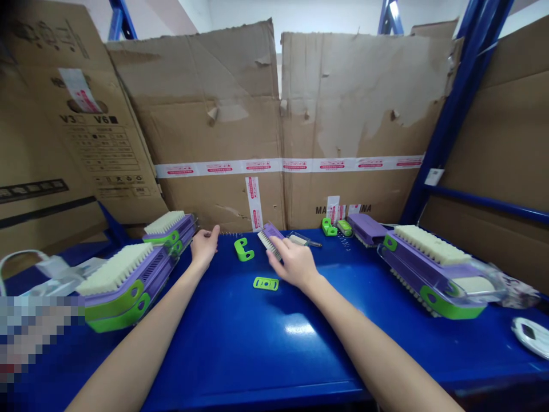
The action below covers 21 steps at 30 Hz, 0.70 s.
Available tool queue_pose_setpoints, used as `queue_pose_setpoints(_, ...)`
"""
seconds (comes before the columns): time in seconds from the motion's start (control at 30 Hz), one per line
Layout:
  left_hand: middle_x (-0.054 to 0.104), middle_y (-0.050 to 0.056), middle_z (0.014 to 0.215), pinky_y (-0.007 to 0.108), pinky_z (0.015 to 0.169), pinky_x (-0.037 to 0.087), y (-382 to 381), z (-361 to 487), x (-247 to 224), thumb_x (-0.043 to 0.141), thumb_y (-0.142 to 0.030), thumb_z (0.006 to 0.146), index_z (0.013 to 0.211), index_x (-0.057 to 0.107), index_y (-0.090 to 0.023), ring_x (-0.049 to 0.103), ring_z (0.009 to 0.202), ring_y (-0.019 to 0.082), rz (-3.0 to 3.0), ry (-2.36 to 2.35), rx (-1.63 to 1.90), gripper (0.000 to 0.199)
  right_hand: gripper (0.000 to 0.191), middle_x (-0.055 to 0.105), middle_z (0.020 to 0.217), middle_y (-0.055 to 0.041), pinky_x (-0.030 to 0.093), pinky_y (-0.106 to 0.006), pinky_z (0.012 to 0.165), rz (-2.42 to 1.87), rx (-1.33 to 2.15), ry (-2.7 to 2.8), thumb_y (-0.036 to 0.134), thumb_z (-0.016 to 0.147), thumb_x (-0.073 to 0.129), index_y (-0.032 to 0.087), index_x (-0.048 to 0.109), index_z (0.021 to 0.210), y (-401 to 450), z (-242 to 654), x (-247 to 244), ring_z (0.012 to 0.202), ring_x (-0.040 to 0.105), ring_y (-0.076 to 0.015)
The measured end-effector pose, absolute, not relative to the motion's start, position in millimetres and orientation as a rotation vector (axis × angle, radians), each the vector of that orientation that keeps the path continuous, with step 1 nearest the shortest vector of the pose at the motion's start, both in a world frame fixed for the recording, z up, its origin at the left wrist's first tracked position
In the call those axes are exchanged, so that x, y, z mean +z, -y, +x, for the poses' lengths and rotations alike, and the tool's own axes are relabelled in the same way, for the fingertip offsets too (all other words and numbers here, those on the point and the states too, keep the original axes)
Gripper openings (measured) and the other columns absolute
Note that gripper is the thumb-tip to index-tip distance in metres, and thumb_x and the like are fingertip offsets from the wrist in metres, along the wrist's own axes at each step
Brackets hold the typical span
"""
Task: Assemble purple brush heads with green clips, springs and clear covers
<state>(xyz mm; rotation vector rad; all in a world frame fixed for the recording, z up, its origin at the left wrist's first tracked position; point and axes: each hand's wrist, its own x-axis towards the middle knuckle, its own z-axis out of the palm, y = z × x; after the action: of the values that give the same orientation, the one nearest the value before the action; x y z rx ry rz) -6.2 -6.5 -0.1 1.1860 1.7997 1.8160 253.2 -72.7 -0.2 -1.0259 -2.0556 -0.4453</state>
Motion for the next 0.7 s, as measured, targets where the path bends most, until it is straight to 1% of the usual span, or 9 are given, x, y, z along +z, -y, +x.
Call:
queue_pose_setpoints(0.13,0.057,0.007,0.055,0.031,0.060,0.040,6,-10,-4,0.071,-0.041,0.065,0.054,0.050,-0.024,0.060,0.068,0.028,1.390,-2.131,1.581,0.029,0.042,0.064,0.088,-0.0087,0.044,-0.026,0.062,-1.167,-0.441,1.839,0.041,0.091,0.041,0.013,0.059,0.117,62,275,4,0.074,0.061,-0.0174)
queue_pose_setpoints(0.23,0.058,0.008,0.057,0.034,0.064,0.041,6,-7,-7,0.069,-0.045,0.067,0.055,0.052,-0.024,0.061,0.072,0.031,1.499,-2.134,1.541,0.029,0.048,0.061,0.097,-0.0101,0.047,-0.028,0.065,-1.244,-0.361,1.799,0.048,0.088,0.046,0.014,0.054,0.122,58,277,2,0.086,0.061,-0.0213)
queue_pose_setpoints(0.3,0.059,0.009,0.060,0.035,0.066,0.042,7,-4,-9,0.065,-0.047,0.070,0.057,0.052,-0.023,0.061,0.073,0.032,1.568,-2.134,1.500,0.030,0.060,0.059,0.107,-0.0124,0.049,-0.032,0.073,-1.251,-0.296,1.868,0.051,0.082,0.054,0.014,0.047,0.129,57,272,-1,0.098,0.058,-0.0253)
queue_pose_setpoints(0.37,0.060,0.010,0.063,0.035,0.068,0.042,8,0,-11,0.063,-0.047,0.071,0.058,0.052,-0.023,0.061,0.076,0.031,1.643,-2.138,1.476,0.030,0.070,0.055,0.116,-0.0152,0.049,-0.037,0.081,-1.255,-0.221,1.970,0.048,0.078,0.059,0.013,0.039,0.135,56,265,-6,0.106,0.055,-0.0277)
queue_pose_setpoints(0.43,0.062,0.011,0.069,0.035,0.071,0.043,12,5,-11,0.062,-0.046,0.073,0.062,0.053,-0.022,0.060,0.082,0.031,1.745,-2.167,1.469,0.028,0.070,0.054,0.120,-0.0166,0.048,-0.039,0.086,-1.267,-0.128,2.024,0.039,0.078,0.059,0.012,0.035,0.138,54,259,-11,0.109,0.054,-0.0276)
queue_pose_setpoints(0.5,0.064,0.012,0.079,0.036,0.075,0.043,16,11,-9,0.057,-0.045,0.077,0.070,0.056,-0.020,0.059,0.089,0.031,1.884,-2.241,1.367,0.025,0.065,0.056,0.121,-0.0160,0.047,-0.039,0.088,-1.268,-0.016,1.970,0.033,0.080,0.056,0.013,0.035,0.138,51,257,-14,0.108,0.056,-0.0266)
queue_pose_setpoints(0.57,0.064,0.013,0.091,0.037,0.078,0.044,21,16,-5,0.048,-0.044,0.083,0.081,0.058,-0.019,0.057,0.095,0.031,2.014,-2.337,1.128,0.028,0.061,0.060,0.118,-0.0140,0.047,-0.038,0.088,-1.256,0.116,1.838,0.034,0.080,0.054,0.015,0.038,0.136,48,259,-15,0.105,0.058,-0.0255)
queue_pose_setpoints(0.63,0.064,0.013,0.098,0.038,0.079,0.044,24,20,-1,0.040,-0.045,0.088,0.090,0.059,-0.017,0.056,0.098,0.030,2.098,-2.396,0.910,0.033,0.058,0.065,0.109,-0.0111,0.049,-0.037,0.084,-1.278,0.263,1.689,0.037,0.081,0.053,0.016,0.042,0.134,46,263,-14,0.095,0.062,-0.0238)
queue_pose_setpoints(0.7,0.063,0.013,0.100,0.038,0.080,0.044,26,23,1,0.035,-0.046,0.090,0.094,0.059,-0.017,0.056,0.099,0.029,2.150,-2.422,0.817,0.037,0.051,0.068,0.098,-0.0081,0.051,-0.034,0.075,-1.330,0.434,1.590,0.039,0.082,0.051,0.017,0.049,0.128,45,266,-13,0.079,0.065,-0.0210)
